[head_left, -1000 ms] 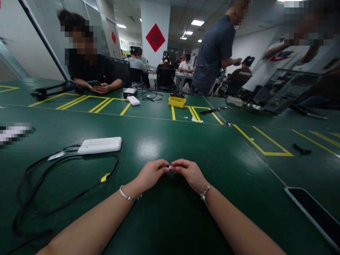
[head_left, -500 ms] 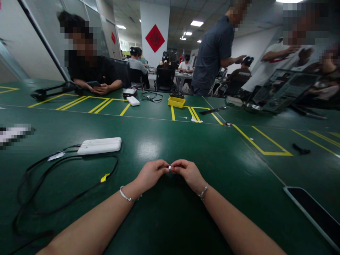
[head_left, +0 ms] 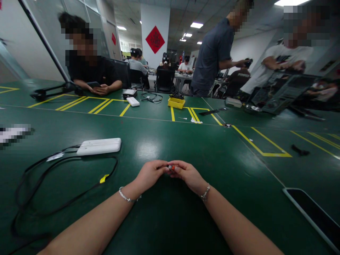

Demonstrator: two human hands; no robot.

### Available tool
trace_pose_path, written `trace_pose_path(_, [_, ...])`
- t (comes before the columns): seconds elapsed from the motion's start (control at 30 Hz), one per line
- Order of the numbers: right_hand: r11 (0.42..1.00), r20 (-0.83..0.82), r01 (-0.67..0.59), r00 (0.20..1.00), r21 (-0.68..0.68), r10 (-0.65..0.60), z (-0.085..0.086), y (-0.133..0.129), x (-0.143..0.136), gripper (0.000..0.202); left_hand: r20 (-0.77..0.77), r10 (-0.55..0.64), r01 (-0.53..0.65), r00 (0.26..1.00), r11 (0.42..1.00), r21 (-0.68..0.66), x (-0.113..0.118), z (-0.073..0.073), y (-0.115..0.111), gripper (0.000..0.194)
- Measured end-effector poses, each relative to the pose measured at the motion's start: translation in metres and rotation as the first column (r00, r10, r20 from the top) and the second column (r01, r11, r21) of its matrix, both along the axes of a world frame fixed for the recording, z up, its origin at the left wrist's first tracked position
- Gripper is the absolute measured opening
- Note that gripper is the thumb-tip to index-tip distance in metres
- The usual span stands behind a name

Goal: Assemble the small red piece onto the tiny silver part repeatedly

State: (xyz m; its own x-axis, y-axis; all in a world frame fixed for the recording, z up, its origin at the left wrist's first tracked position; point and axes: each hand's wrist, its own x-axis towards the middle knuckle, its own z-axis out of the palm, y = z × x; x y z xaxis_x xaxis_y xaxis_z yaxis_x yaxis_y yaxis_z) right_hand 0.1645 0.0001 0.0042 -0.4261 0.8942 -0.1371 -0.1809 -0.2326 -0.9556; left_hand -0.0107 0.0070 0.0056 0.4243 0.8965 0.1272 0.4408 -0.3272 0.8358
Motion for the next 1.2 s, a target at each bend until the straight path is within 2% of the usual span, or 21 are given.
trace_pose_path(0.17, [1.000, -0.101, -0.019, 0.995, -0.025, 0.017, 0.000, -0.002, 0.001, 0.023, -0.081, 0.015, -0.008, 0.997, 0.997, 0.079, 0.000, 0.000, 0.001, 0.024])
trace_pose_path(0.3, [0.998, -0.128, 0.020, 0.991, -0.057, -0.027, 0.005, -0.005, -0.003, 0.021, -0.051, 0.003, 0.000, 0.999, 0.998, 0.056, 0.002, 0.001, -0.002, 0.026])
trace_pose_path(0.47, [0.994, -0.134, 0.057, 0.989, -0.090, -0.068, 0.007, -0.005, -0.007, 0.023, -0.028, 0.008, -0.008, 1.000, 1.000, 0.013, 0.004, 0.006, -0.003, 0.026])
trace_pose_path(0.83, [0.994, -0.185, 0.039, 0.981, -0.105, -0.058, -0.003, -0.002, -0.003, 0.022, -0.069, 0.005, -0.001, 0.998, 0.998, 0.062, 0.003, 0.003, -0.003, 0.028])
trace_pose_path(1.2, [0.994, -0.159, 0.032, 0.986, -0.107, -0.049, 0.000, -0.003, -0.004, 0.023, -0.075, 0.014, -0.008, 0.997, 0.996, 0.085, 0.003, 0.006, -0.003, 0.024])
